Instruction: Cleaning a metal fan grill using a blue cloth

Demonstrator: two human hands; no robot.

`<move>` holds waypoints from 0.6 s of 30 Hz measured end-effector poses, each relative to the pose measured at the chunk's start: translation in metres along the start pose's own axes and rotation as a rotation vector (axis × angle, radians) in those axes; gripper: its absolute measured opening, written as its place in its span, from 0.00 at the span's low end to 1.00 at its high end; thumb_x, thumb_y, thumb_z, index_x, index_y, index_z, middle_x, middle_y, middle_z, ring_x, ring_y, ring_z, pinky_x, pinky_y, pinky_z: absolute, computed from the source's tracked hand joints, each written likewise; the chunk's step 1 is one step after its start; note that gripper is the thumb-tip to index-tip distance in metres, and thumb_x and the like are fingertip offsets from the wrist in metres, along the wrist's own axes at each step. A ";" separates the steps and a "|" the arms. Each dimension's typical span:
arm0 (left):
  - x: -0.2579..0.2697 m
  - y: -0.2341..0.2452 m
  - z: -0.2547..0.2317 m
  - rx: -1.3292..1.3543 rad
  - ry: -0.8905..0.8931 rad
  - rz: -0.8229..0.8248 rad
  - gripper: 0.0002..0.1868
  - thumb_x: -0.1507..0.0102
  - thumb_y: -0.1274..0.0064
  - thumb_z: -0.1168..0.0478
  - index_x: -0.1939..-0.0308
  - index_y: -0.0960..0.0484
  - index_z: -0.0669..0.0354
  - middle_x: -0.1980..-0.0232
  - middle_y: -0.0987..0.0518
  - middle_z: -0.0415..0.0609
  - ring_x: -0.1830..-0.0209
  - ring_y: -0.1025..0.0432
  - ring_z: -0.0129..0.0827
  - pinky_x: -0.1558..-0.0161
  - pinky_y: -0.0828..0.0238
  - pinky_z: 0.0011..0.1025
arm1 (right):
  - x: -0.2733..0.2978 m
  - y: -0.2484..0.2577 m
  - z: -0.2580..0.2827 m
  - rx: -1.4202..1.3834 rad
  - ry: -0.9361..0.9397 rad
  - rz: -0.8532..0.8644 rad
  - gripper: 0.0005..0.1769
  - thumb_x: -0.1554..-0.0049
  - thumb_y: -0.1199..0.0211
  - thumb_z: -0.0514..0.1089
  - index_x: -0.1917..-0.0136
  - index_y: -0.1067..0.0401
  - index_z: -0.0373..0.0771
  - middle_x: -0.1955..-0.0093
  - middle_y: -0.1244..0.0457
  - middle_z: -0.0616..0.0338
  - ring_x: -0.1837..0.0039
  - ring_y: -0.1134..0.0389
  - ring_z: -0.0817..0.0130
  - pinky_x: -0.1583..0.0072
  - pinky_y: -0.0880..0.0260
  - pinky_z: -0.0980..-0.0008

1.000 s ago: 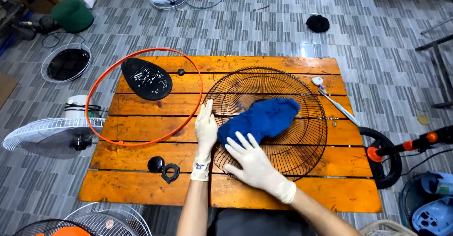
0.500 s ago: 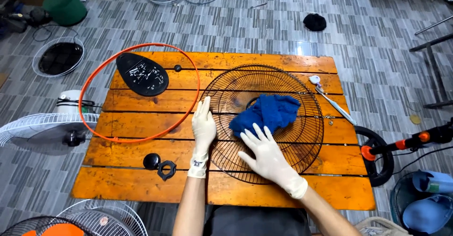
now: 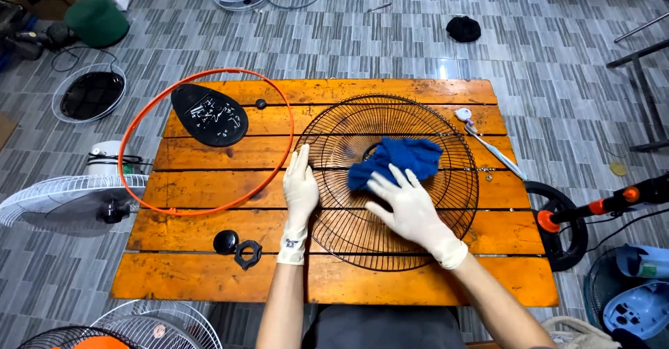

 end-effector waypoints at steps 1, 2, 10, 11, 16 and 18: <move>0.001 0.000 0.000 -0.001 -0.003 -0.004 0.31 0.33 0.58 0.68 0.26 0.30 0.37 0.27 0.28 0.41 0.25 0.38 0.44 0.30 0.42 0.42 | 0.000 -0.003 -0.003 0.045 -0.048 -0.012 0.32 0.37 0.49 0.70 0.29 0.28 0.53 0.27 0.36 0.62 0.20 0.45 0.50 0.22 0.52 0.44; 0.001 0.000 0.000 -0.002 -0.006 -0.008 0.31 0.33 0.57 0.68 0.26 0.30 0.37 0.27 0.28 0.42 0.25 0.38 0.44 0.30 0.41 0.42 | 0.000 -0.006 -0.006 0.091 -0.095 -0.024 0.33 0.36 0.51 0.70 0.28 0.29 0.53 0.27 0.36 0.63 0.20 0.45 0.52 0.22 0.53 0.46; 0.005 0.002 -0.004 -0.003 -0.003 -0.043 0.31 0.33 0.58 0.68 0.27 0.29 0.36 0.28 0.27 0.42 0.26 0.37 0.46 0.31 0.40 0.43 | 0.012 0.012 0.049 -0.231 -0.136 0.260 0.41 0.40 0.50 0.75 0.25 0.34 0.48 0.22 0.43 0.59 0.16 0.56 0.55 0.18 0.70 0.50; 0.004 0.004 -0.006 -0.001 -0.015 -0.046 0.31 0.33 0.58 0.69 0.27 0.29 0.36 0.28 0.27 0.42 0.27 0.36 0.46 0.31 0.40 0.43 | 0.012 0.014 0.052 -0.251 -0.107 0.266 0.39 0.39 0.49 0.73 0.25 0.35 0.50 0.21 0.44 0.60 0.15 0.58 0.56 0.19 0.71 0.49; 0.003 0.003 -0.003 -0.001 -0.038 -0.038 0.32 0.33 0.58 0.68 0.26 0.30 0.37 0.28 0.27 0.43 0.26 0.37 0.47 0.31 0.40 0.44 | 0.037 0.008 0.034 -0.124 0.072 0.171 0.35 0.38 0.47 0.69 0.24 0.36 0.54 0.21 0.43 0.64 0.20 0.47 0.61 0.21 0.60 0.50; 0.001 0.002 -0.002 0.011 -0.051 -0.040 0.31 0.33 0.58 0.69 0.27 0.29 0.39 0.29 0.26 0.46 0.27 0.36 0.49 0.32 0.39 0.45 | 0.039 0.006 0.009 -0.113 0.030 0.204 0.33 0.38 0.49 0.70 0.25 0.35 0.57 0.22 0.42 0.65 0.21 0.46 0.65 0.21 0.60 0.52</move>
Point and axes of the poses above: each hand's wrist, its own x-axis away from the middle knuckle, its own y-axis out of the back of the hand, z = x × y, the point moved 2 cm from there along -x, towards the middle knuckle
